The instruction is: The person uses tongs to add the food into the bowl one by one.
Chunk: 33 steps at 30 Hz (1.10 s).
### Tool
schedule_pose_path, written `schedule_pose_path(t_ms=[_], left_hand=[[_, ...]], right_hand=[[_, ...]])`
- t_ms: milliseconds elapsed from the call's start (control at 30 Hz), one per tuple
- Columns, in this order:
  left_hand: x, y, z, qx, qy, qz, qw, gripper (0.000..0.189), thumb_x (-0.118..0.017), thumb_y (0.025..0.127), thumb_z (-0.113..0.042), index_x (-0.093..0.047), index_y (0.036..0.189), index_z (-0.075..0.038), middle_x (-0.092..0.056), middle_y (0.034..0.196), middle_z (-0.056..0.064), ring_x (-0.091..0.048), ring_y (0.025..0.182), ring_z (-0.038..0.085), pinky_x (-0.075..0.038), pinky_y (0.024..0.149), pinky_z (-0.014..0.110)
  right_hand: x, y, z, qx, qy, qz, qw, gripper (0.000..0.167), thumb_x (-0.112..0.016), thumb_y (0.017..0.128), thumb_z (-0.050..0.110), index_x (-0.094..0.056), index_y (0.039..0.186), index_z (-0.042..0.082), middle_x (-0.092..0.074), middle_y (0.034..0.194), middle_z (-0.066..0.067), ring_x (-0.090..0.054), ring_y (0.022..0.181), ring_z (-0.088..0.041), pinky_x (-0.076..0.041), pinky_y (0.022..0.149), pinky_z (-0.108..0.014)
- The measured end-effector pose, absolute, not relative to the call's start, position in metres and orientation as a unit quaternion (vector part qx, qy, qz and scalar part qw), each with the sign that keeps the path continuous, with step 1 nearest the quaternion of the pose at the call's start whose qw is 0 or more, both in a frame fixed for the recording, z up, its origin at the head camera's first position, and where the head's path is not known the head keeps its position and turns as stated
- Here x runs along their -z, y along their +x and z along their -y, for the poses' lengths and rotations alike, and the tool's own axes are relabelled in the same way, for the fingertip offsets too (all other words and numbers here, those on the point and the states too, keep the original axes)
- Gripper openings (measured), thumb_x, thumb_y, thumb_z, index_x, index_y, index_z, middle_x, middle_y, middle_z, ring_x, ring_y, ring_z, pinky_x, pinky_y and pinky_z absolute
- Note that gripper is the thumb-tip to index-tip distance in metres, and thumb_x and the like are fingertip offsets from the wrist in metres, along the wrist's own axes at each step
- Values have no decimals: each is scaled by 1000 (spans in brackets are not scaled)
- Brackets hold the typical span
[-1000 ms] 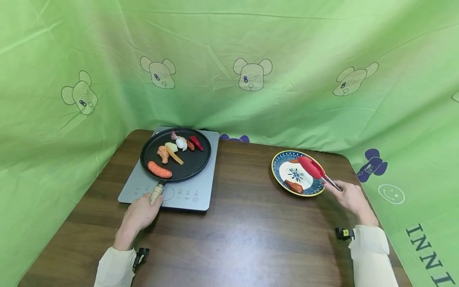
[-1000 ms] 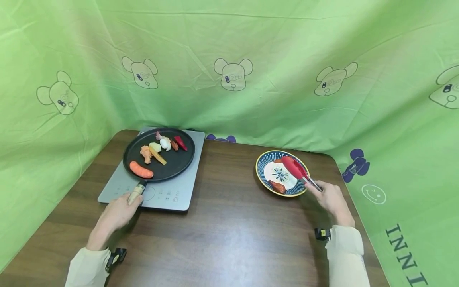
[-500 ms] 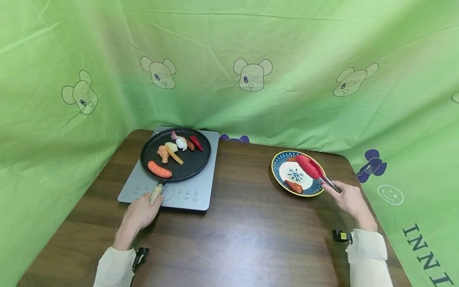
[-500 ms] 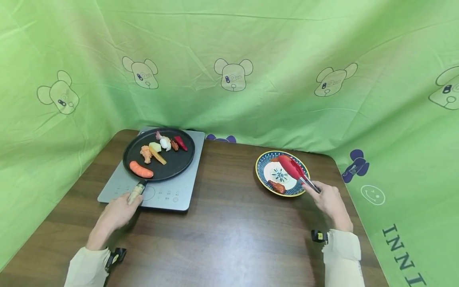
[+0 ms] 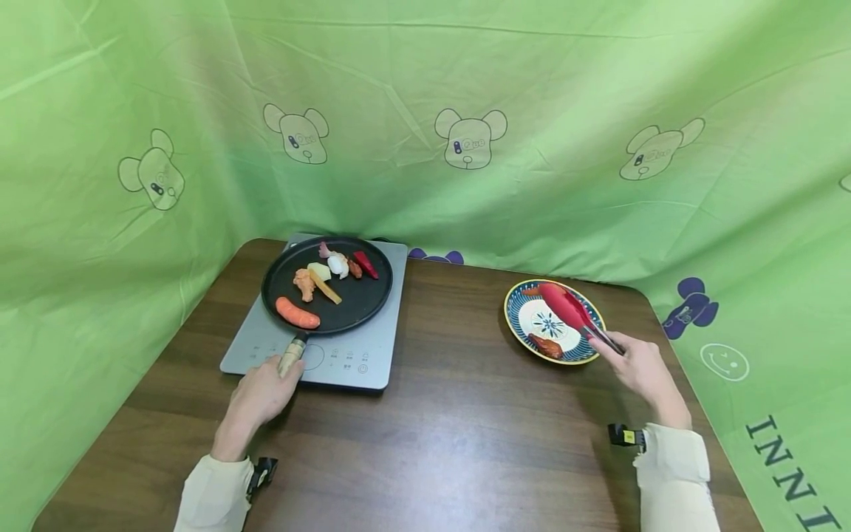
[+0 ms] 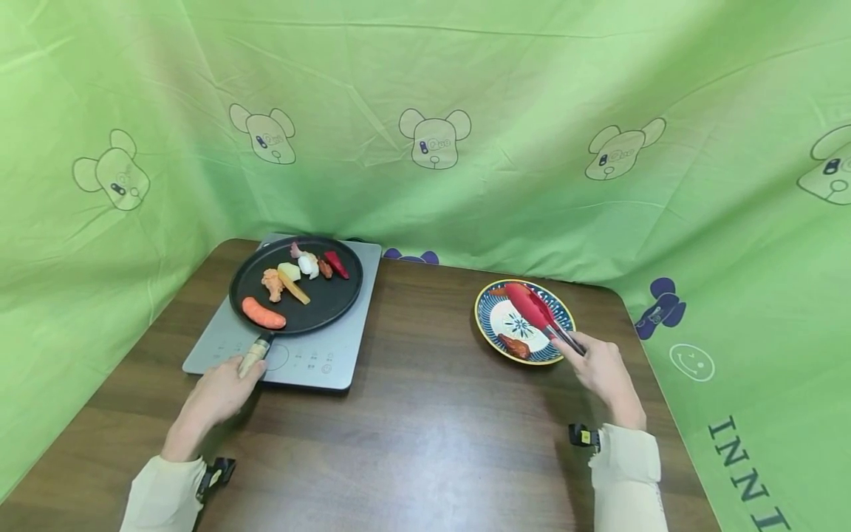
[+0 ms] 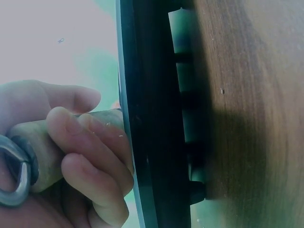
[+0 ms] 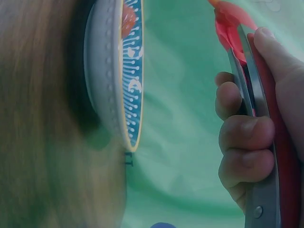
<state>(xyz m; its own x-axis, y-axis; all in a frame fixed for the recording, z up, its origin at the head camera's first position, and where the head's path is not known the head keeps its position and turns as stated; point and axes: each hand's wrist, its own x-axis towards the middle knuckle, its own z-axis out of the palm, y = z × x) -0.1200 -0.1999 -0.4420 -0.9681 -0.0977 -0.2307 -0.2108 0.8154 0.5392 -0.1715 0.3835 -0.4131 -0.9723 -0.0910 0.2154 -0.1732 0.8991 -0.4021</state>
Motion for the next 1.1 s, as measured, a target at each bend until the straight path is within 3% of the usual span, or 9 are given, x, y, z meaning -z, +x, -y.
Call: schedule_pose_path(t_ms=[300, 600, 833, 967, 1100], left_hand=[[443, -122, 199, -292, -81, -948, 94, 52, -40, 96, -49, -51, 104, 1, -43, 69, 9, -43, 55, 22, -34, 48, 34], [443, -123, 200, -290, -76, -950, 91, 55, -39, 96, -51, -51, 104, 2, -44, 69, 9, -44, 55, 22, -34, 48, 34], [440, -123, 202, -281, -68, -954, 80, 52, -40, 96, -51, -53, 98, -1, -43, 68, 8, -44, 56, 22, -33, 48, 34], [441, -122, 202, -284, -67, -953, 82, 51, -40, 96, -50, -53, 99, -1, -43, 68, 8, -44, 56, 22, -33, 48, 34], [442, -121, 201, -285, -68, -953, 82, 49, -41, 96, -49, -53, 98, -1, -42, 67, 8, -43, 56, 22, -33, 47, 34]], right_hand=[[409, -173, -368, -225, 81, 967, 90, 45, -57, 94, 37, -65, 113, -3, -66, 84, -16, -56, 76, -30, -44, 73, -51], [411, -179, -354, -235, 95, 964, 85, 43, -58, 94, 37, -66, 113, 0, -62, 76, -9, -52, 70, -25, -41, 66, -41], [408, -185, -337, -250, 117, 955, 104, 42, -62, 92, 34, -65, 116, -1, -68, 89, -19, -59, 78, -30, -45, 74, -48], [407, -188, -327, -251, 127, 953, 109, 40, -63, 91, 34, -67, 114, 2, -62, 69, -8, -52, 67, -24, -42, 65, -41], [407, -191, -318, -255, 147, 949, 116, 28, -64, 91, 33, -70, 102, 8, -49, 57, 6, -46, 60, -18, -37, 57, -32]])
